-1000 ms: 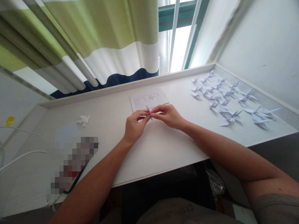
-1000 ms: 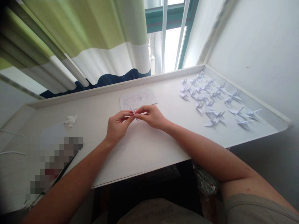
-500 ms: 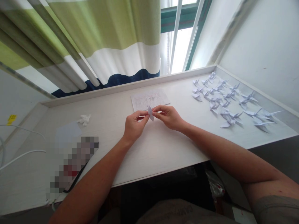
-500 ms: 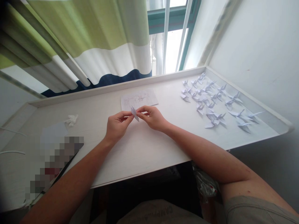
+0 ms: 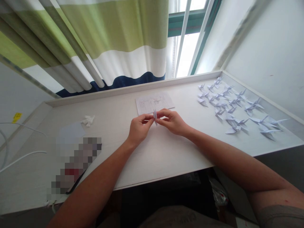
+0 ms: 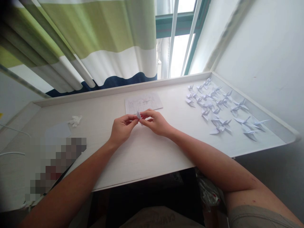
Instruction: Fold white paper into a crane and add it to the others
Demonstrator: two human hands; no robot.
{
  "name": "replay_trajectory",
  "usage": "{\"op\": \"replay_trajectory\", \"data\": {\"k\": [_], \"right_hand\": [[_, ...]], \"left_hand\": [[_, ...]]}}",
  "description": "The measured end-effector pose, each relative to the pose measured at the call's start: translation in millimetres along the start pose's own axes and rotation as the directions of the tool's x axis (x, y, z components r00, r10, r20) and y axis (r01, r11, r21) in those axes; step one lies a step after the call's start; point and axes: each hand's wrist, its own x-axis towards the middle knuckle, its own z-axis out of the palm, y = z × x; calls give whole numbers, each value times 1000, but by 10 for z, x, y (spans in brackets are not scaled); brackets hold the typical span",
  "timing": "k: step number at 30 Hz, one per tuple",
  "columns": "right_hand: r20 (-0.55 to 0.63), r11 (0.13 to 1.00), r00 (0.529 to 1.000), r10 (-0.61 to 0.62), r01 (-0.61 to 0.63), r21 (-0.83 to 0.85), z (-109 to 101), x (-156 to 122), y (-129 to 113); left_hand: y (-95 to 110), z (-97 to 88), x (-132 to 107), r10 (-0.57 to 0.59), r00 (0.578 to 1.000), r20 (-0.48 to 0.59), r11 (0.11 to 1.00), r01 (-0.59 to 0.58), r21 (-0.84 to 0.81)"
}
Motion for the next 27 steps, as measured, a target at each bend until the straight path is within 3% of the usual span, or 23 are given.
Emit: {"op": "replay_trajectory", "data": {"k": [10,22,27], "right_hand": [[-44,1000,999,31,-30,5,-4,7,0],[-12,1000,1000,14,-14,-16,-24,11,-34],[-48,1000,999,7,-9,-28,-34,20,-47]], "left_hand": [[34,-18,-7,-4,1000,-12,999,5,42],[69,-32,-2,14,1000,-2,993,-14,118],[58,-13,-5,77,997,-3,992,-76,102]]}}
